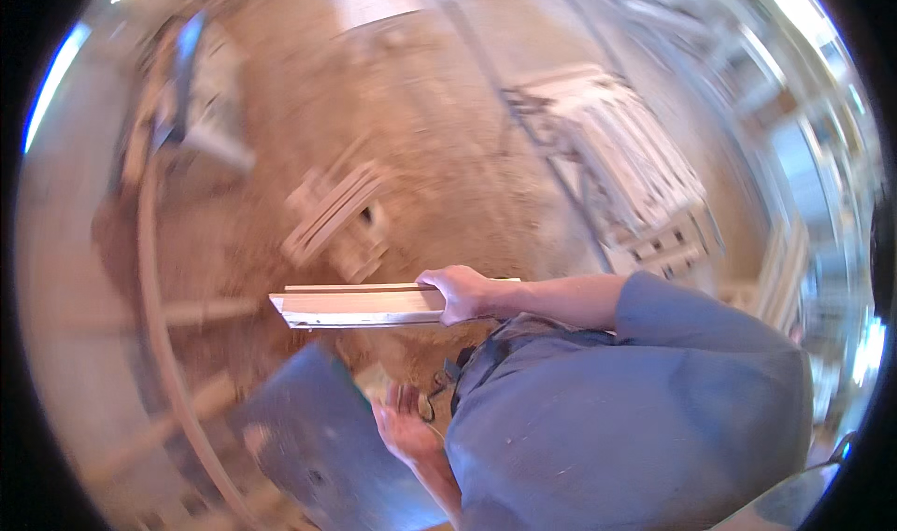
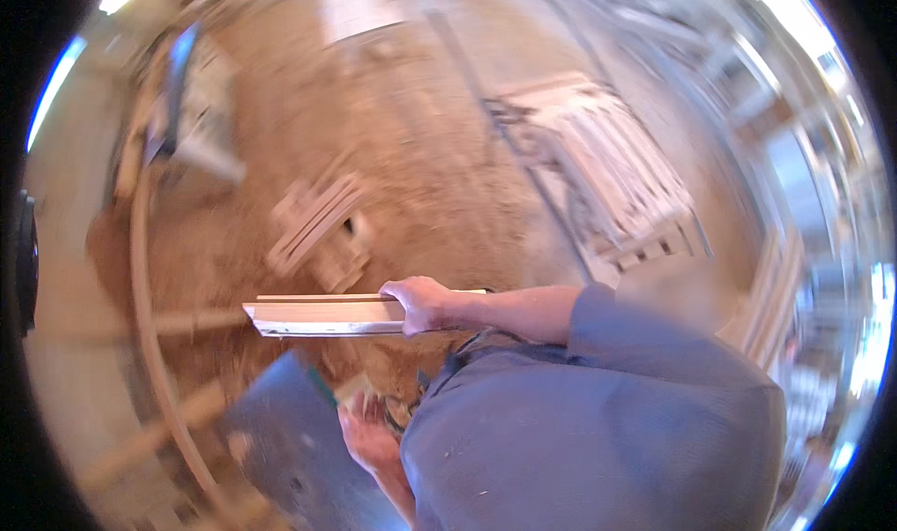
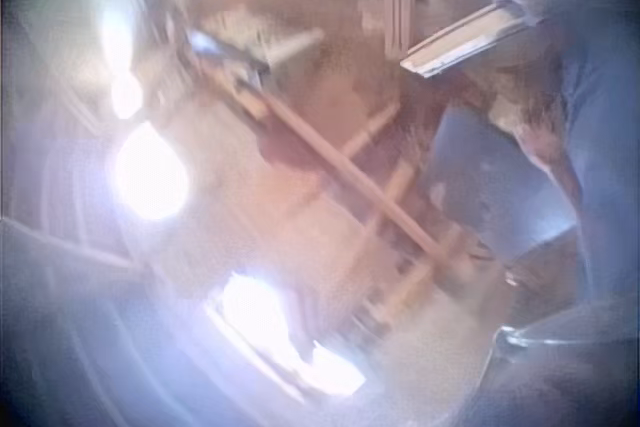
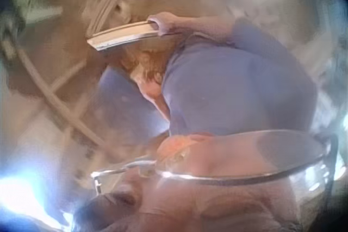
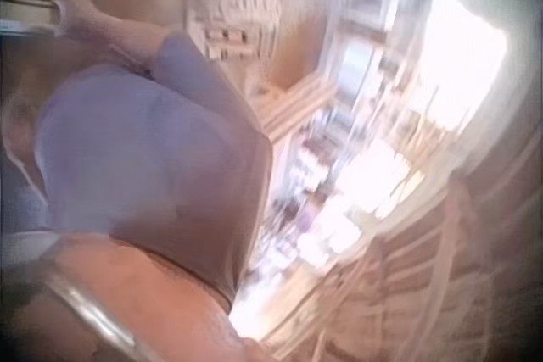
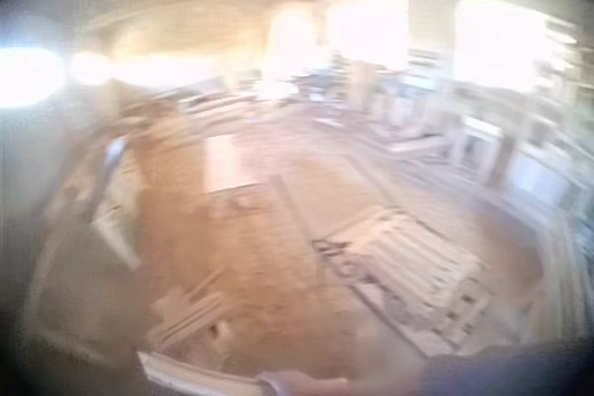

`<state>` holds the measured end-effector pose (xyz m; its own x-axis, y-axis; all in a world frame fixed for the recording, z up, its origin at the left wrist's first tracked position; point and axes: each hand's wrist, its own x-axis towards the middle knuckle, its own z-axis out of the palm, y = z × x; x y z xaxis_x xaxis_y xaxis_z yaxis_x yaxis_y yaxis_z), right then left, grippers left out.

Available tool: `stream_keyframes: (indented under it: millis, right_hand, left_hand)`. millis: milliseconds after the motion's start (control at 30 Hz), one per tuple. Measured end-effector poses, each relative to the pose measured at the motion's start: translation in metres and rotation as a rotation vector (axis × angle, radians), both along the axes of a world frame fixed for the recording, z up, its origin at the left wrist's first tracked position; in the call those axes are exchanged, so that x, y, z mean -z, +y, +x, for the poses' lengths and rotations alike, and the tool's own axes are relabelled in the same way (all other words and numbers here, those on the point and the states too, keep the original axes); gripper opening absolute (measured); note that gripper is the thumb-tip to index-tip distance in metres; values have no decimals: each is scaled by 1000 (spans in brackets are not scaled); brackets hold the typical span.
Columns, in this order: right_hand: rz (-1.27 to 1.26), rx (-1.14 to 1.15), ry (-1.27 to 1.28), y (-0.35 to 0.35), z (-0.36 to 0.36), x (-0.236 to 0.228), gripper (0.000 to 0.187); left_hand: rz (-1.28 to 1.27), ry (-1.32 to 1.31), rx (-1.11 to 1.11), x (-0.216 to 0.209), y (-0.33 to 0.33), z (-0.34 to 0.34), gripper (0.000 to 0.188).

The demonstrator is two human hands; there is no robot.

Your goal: The person picks up a wooden board from a stack, passes its edge through a routing machine on a table, and then returns it to the stack.

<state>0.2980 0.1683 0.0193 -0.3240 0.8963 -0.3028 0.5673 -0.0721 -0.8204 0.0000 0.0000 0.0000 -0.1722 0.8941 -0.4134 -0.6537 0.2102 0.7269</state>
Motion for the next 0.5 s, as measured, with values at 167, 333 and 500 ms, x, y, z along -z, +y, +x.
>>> stream_keyframes:
  millis: [167,333,500]
  right_hand:
    - [-120,555,-111,-40,243,36,80]
    - [-162,998,-253,-108,396,87,74]
    - [-132,1257,-363,-161,507,106,64]
  left_hand:
    - [-392,-96,121,27,22,80,74]
    - [-320,59,348,48,49,115,68]
    - [-363,302,436,21,78,186,68]
